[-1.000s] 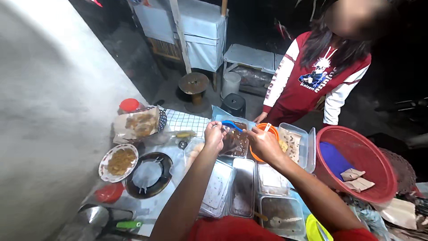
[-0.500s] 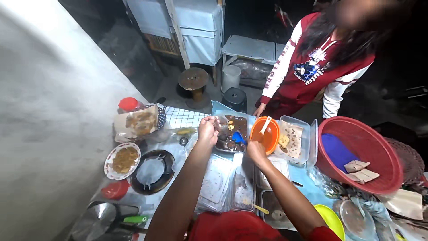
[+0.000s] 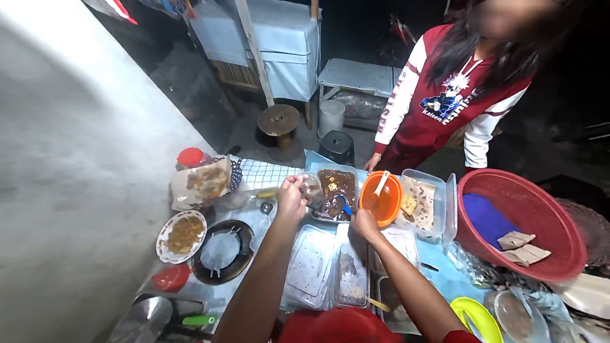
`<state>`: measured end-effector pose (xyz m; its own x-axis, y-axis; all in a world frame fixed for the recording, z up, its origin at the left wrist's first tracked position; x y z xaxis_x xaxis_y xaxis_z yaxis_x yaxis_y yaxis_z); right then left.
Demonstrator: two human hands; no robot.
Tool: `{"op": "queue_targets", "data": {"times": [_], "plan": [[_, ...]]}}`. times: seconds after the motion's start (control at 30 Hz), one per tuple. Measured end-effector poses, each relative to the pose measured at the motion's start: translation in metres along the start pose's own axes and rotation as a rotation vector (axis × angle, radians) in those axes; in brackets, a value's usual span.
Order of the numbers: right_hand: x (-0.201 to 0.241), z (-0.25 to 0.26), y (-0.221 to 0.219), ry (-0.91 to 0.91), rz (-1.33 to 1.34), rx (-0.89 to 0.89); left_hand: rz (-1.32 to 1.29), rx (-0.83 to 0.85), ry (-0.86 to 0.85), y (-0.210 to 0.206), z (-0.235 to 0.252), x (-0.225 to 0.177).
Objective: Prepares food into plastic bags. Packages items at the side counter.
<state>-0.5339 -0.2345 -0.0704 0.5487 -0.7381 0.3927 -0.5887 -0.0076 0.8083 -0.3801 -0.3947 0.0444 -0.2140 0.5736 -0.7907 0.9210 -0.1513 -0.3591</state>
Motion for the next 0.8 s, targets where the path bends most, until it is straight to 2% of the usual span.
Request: {"op": "queue_targets", "data": {"times": [0.2,0.33,0.57,0.7,0.8], "plan": [[-0.013,-0.012,0.042,0.042,0.248,-0.078,0.066,-0.001,-0.014,-0.002,0.000,0.009],[-0.009,-0.025,0.083,0.147,0.246,-0.123,0.122,-0.010,-0.026,-0.006,0.003,0.016],[0.026,-0.052,0.158,0.343,0.204,-0.137,0.135,0.010,-0.036,-0.022,0.005,0.026],[0.054,-0.065,0.174,0.396,0.075,-0.127,0.137,0.020,-0.046,-0.031,0.005,0.026],[0.074,-0.077,0.166,0.428,-0.165,-0.182,0.130,0.024,-0.034,-0.039,0.004,0.023]]}}
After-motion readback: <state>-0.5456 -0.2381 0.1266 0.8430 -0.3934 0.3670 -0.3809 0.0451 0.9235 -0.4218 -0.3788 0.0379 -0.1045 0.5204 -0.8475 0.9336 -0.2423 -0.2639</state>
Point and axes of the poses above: each hand's wrist, its own z-axis towards the middle knuckle, its own y-axis out of the back of the hand, x = y × z, the point moved 1 cm from there along z, towards the middle knuckle, and after that the axes turned 3 degrees about y, right-handed, at the moved point
